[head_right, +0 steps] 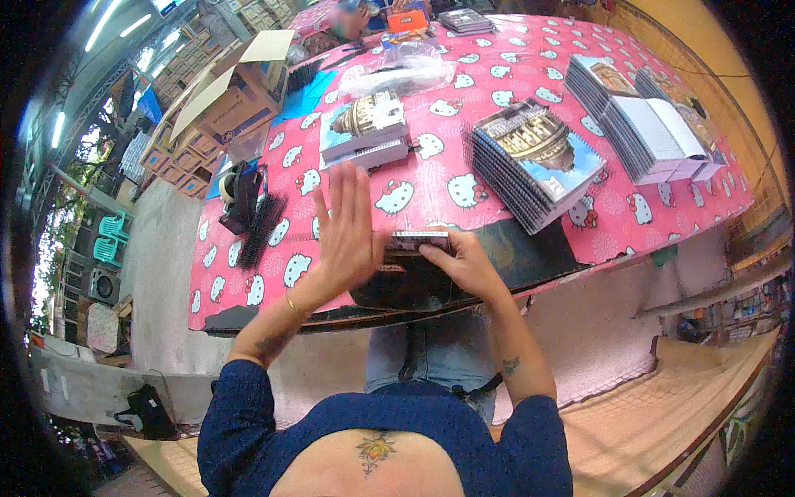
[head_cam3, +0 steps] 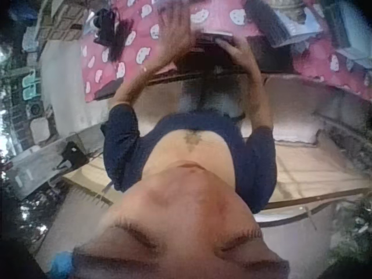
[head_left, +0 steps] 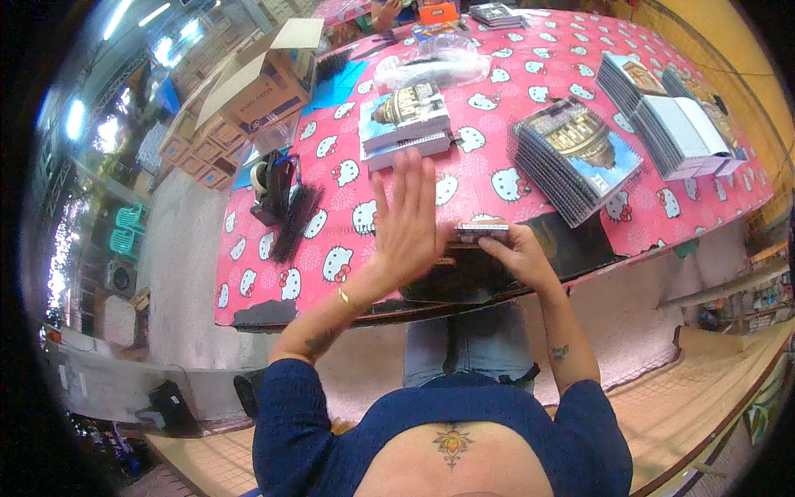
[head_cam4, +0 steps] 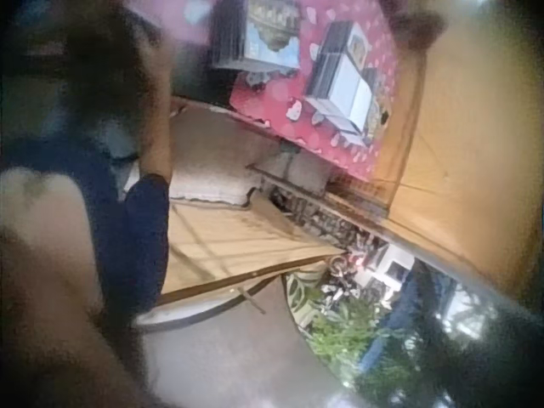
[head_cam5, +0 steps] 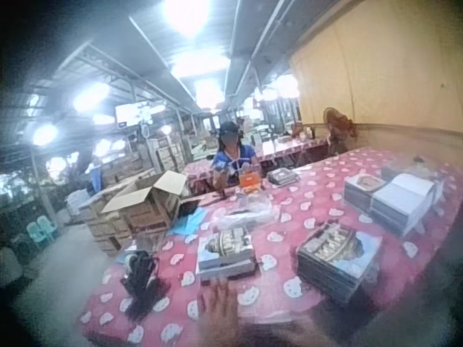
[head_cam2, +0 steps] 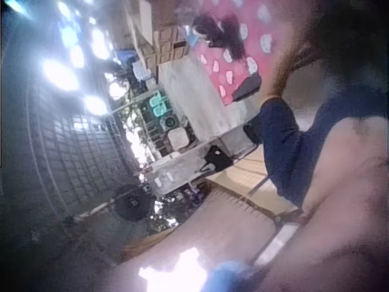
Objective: The person places printed sheets into a spiral-bound notebook, closes the notebook, and stacks it with others on a table.
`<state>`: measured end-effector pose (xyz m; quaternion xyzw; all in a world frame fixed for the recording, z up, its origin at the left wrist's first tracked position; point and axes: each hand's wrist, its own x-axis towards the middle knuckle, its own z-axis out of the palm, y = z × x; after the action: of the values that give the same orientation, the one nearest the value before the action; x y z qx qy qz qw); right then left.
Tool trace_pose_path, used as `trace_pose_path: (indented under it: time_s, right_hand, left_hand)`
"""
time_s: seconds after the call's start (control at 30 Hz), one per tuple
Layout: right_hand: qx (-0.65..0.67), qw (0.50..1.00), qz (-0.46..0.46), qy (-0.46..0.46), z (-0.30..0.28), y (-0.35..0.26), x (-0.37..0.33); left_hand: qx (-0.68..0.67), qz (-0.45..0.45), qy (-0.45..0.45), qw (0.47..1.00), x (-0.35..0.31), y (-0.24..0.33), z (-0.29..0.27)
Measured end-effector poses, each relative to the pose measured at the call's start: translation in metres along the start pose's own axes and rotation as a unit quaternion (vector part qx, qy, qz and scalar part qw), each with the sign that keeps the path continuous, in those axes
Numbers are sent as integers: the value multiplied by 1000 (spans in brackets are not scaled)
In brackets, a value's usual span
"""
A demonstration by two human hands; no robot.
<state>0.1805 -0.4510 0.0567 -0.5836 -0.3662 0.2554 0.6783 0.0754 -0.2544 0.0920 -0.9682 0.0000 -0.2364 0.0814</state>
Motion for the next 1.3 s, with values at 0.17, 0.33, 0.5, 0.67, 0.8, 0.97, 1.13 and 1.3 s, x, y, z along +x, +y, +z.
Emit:
trace_pose_path:
  time_s: [0.17, 0.33, 0.5, 0.67, 0.8, 0.97, 1.13, 1.3]
  right_hand:
    - [60, 998, 0, 16, 6, 12, -2]
    - [51, 999, 0, 10, 4, 4, -3]
    - [-21, 999, -38, 19, -2, 14, -1]
    - [-68, 996, -60, 22, 0, 9, -2]
    - [-150, 987, -47, 25, -2, -23, -6]
    - [-221, 970, -67, 69, -14, -34, -20]
    - [-212, 974, -55, 63, -20, -44, -22]
    - [-211, 976, -32, 44, -30, -57, -12]
  left_hand:
    - [-117, 183, -49, 975, -64, 36, 15]
    - [-116, 139, -49, 982, -27, 27, 3]
    - [1, 41, 16, 999, 37, 24, -24]
    - [-173, 160, -17, 972, -51, 59, 14]
    - [-123, 22, 53, 991, 29, 36, -29]
    - [-215, 74, 103, 968, 19, 33, -16]
    - [-259, 28, 90, 961, 25, 45, -32]
    - [-238, 50, 91, 966, 22, 40, -25]
